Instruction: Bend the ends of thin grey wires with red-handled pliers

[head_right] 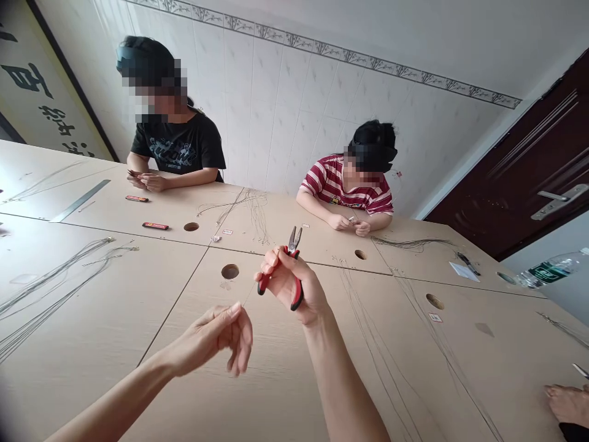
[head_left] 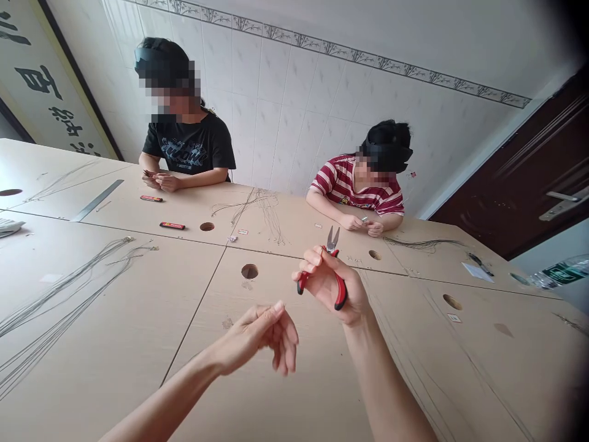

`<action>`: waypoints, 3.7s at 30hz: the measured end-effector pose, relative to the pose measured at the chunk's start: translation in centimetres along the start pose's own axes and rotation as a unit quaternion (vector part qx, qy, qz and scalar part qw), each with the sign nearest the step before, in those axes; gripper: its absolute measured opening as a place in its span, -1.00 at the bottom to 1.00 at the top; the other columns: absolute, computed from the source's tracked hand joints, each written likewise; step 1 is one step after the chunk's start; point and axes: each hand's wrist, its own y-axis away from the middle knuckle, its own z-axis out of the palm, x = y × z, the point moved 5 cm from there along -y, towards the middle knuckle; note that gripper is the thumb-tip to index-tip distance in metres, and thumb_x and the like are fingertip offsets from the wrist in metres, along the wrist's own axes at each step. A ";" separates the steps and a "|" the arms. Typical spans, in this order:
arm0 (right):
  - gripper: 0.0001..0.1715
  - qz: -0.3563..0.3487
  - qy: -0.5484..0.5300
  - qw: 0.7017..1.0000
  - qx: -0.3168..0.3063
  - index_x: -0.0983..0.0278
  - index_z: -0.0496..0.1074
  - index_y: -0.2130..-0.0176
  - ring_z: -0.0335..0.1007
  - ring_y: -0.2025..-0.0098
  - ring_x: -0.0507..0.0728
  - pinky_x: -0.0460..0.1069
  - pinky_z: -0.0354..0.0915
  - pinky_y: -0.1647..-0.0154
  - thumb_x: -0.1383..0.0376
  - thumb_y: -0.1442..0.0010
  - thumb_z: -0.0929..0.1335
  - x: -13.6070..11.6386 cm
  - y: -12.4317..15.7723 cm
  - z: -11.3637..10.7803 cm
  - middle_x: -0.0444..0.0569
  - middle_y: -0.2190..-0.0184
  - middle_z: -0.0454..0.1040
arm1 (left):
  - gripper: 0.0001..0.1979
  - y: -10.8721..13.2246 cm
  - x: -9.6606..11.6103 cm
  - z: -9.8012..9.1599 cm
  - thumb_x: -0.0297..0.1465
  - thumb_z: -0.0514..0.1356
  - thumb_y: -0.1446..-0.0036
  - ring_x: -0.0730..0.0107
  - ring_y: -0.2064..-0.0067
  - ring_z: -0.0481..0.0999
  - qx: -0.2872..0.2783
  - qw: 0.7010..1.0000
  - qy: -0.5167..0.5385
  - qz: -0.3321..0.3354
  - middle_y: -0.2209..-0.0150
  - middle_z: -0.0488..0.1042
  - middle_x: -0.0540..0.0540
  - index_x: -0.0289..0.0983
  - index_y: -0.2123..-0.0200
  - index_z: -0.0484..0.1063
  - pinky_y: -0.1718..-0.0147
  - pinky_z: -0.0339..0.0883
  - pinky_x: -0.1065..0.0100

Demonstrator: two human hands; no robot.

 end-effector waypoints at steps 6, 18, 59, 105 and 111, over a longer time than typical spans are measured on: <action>-0.86 0.046 -0.186 0.981 0.006 0.27 0.31 0.34 0.31 0.39 -0.05 -0.01 0.35 0.17 0.42 -0.19 0.38 3.2 -0.6 -1.4 -0.23 0.44 0.33 | -0.42 1.0 -2.6 3.5 0.00 0.08 -0.21 0.55 0.78 0.19 -0.134 0.958 0.234 -0.098 0.79 0.29 -0.05 -0.38 0.60 0.40 0.79 -0.02 0.52; -0.82 0.027 -0.085 0.996 0.029 0.23 0.34 0.41 0.21 0.39 0.01 -0.02 0.31 0.19 0.28 -0.20 0.40 7.0 -0.4 -0.5 -0.17 0.44 0.23 | -0.57 2.4 8.5 0.9 -0.09 -0.03 -0.32 0.42 0.42 0.59 0.128 0.929 0.220 0.269 0.37 0.61 0.02 -0.08 0.39 0.55 0.46 0.49 0.43; -0.87 -0.339 0.591 0.707 0.189 0.15 0.34 0.30 0.21 -0.02 0.17 0.04 0.26 0.19 0.38 -0.28 0.31 1.5 3.8 0.4 0.00 0.12 0.26 | -0.88 -1.9 5.5 -0.2 -0.47 0.08 -0.08 0.55 0.51 0.15 0.307 0.930 -0.134 0.154 0.60 0.22 0.10 -0.27 0.50 0.30 0.51 0.09 0.47; -0.88 -0.372 0.645 0.649 0.156 0.19 0.31 0.24 0.30 0.11 0.12 -0.05 0.28 0.39 0.42 -0.27 0.29 2.0 3.4 0.6 -0.01 0.15 0.24 | -0.85 -1.6 6.2 -0.9 -0.40 0.10 -0.05 0.58 0.58 -0.05 0.315 0.928 -0.169 0.108 0.63 0.05 0.14 -0.27 0.54 0.28 0.64 -0.16 0.47; -0.93 -0.362 0.638 0.661 0.157 0.18 0.35 0.23 0.32 0.09 0.13 -0.02 0.33 0.35 0.37 -0.28 0.31 2.0 3.5 0.7 0.01 0.13 0.25 | -0.84 -1.3 6.0 -1.2 -0.40 0.10 -0.09 0.58 0.57 -0.03 0.322 0.922 -0.185 0.114 0.62 0.09 0.13 -0.27 0.53 0.28 0.63 -0.13 0.49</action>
